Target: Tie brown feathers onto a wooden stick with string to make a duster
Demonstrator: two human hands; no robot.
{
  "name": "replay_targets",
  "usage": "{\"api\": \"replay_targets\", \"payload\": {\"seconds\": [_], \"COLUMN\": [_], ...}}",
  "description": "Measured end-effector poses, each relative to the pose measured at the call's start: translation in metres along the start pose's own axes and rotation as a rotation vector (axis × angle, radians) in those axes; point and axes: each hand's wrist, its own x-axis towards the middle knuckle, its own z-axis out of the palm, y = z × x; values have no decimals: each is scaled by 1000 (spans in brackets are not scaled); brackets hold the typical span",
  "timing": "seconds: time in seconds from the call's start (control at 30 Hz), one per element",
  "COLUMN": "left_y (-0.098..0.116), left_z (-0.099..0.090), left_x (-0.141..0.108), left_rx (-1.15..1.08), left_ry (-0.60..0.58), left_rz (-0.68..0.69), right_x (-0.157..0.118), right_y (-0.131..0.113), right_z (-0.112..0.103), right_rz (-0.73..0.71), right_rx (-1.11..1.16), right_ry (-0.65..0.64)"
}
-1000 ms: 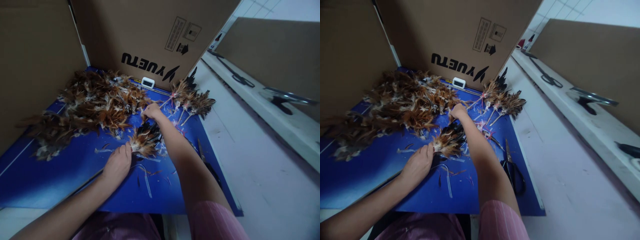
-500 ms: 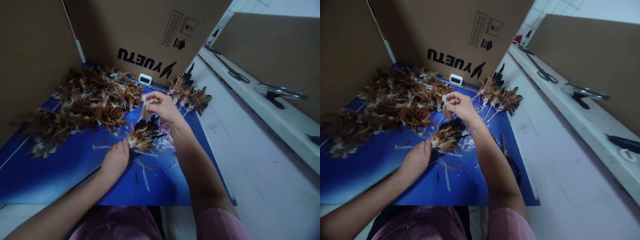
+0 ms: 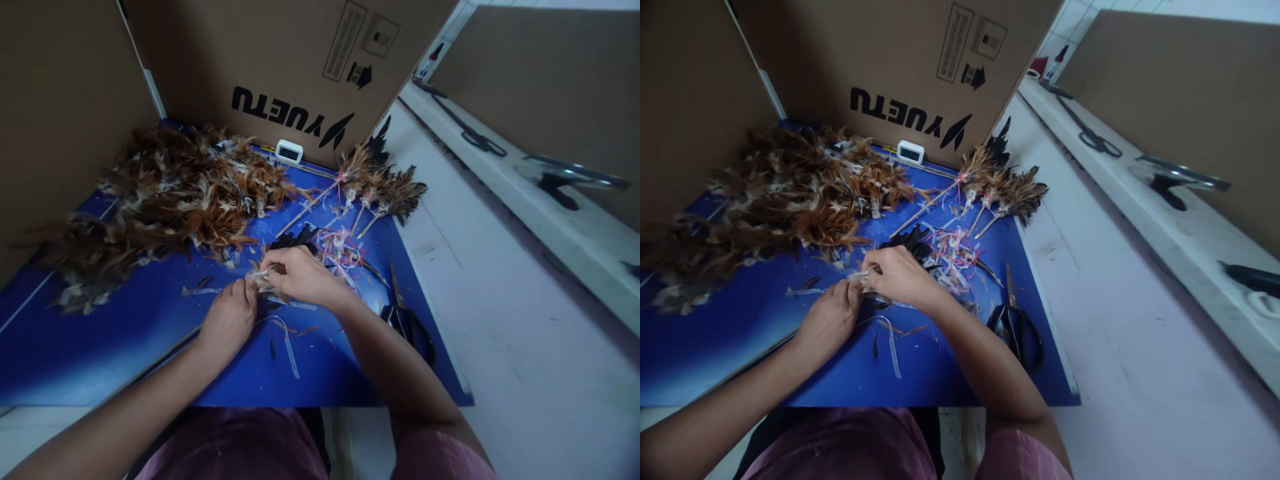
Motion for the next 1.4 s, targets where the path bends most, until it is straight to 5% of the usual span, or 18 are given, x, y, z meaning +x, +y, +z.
{"api": "replay_targets", "payload": {"seconds": [0.17,0.33,0.97,1.2,1.4], "left_y": [-1,-1,-5,-4,-2], "left_z": [1,3,17,9,5], "left_x": [1,1,-3,-1,1], "left_rx": [-3,-64,-95,-41,42], "left_ry": [-15,-21,229,73,36], "left_rz": [-11,-27,-3,-12,0], "right_x": [-11,-8,-6,1,6], "right_y": [-4,-8,-16,-11,-2], "right_z": [-6,-1,3,10,17], "right_rz": [-87,-13,-32,-62,-73], "right_rx": [-183,-344,-496,-456,-396], "right_ry": [9,-82,-104,-146,-53]}}
